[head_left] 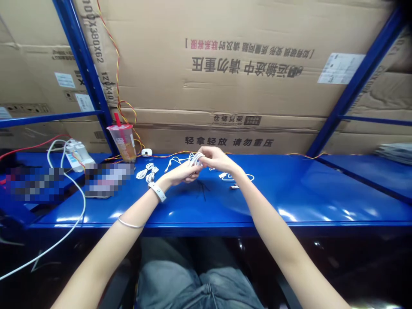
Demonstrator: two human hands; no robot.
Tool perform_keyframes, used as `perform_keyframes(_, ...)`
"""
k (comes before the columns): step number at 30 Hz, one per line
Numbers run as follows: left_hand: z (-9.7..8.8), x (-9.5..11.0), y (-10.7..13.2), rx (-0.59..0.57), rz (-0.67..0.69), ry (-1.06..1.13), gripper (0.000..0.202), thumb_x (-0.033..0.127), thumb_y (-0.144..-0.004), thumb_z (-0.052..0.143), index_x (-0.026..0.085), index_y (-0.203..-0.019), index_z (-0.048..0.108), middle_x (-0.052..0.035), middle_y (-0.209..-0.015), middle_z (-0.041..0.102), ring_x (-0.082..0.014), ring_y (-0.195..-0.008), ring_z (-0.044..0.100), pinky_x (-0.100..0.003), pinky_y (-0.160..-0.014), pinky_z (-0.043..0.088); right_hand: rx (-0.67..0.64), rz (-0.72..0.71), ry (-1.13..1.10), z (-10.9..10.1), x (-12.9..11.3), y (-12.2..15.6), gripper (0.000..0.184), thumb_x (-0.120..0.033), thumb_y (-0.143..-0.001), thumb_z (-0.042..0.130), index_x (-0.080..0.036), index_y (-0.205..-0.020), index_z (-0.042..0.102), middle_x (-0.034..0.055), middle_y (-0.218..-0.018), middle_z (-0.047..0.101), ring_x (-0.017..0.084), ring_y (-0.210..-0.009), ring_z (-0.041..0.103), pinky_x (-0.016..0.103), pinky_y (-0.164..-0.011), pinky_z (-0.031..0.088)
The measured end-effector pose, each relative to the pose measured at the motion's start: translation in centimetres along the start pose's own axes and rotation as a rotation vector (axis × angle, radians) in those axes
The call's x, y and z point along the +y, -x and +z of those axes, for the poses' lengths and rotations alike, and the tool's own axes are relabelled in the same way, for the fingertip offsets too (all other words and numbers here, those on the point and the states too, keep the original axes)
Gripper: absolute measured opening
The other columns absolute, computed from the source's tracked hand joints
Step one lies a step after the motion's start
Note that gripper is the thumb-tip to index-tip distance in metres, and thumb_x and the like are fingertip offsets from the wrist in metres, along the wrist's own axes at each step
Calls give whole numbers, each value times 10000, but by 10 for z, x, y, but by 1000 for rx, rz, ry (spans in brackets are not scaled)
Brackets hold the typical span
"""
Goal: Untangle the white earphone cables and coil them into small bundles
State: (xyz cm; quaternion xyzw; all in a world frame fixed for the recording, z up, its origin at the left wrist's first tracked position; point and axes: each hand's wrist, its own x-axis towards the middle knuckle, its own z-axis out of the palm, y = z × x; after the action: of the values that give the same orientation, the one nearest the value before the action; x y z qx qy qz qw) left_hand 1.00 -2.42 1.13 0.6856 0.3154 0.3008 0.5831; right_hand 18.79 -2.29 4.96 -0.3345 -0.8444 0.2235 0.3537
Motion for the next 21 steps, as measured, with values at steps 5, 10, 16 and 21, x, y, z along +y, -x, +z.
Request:
perform_keyframes(5,4,-8,-8,225,26,-338,300,417,-822,565,189,-665,448,54,-477,394,-58,-382,325,-209,-390,221,10,11,165,10,4,-2,349,-496,-853,508,-164,-789,593,9,-724,616,128,-660,515,228,-596,355)
perform_keyframes(10,6,-9,-11,341,205,-594,246,353,-812,557,177,-652,496,22,-522,458,-106,-499,421,-228,-470,295,152,27,189,28,9,-9,271,-395,-893,474,-168,-774,563,23,-706,643,142,-675,563,235,-635,373)
perform_keyframes(16,6,-2,-6,153,246,-364,366,522,-885,438,175,-805,523,7,-668,473,-102,-566,408,-221,-494,314,274,6,99,16,19,-11,138,-266,-848,456,-174,-810,550,15,-783,628,140,-704,563,230,-635,401)
perform_keyframes(21,5,-1,0,62,138,-171,378,549,-869,471,177,-860,536,-8,-735,468,-100,-589,379,-224,-500,322,295,12,100,18,21,-11,122,-250,-831,466,-175,-841,561,21,-821,632,141,-720,561,234,-640,414)
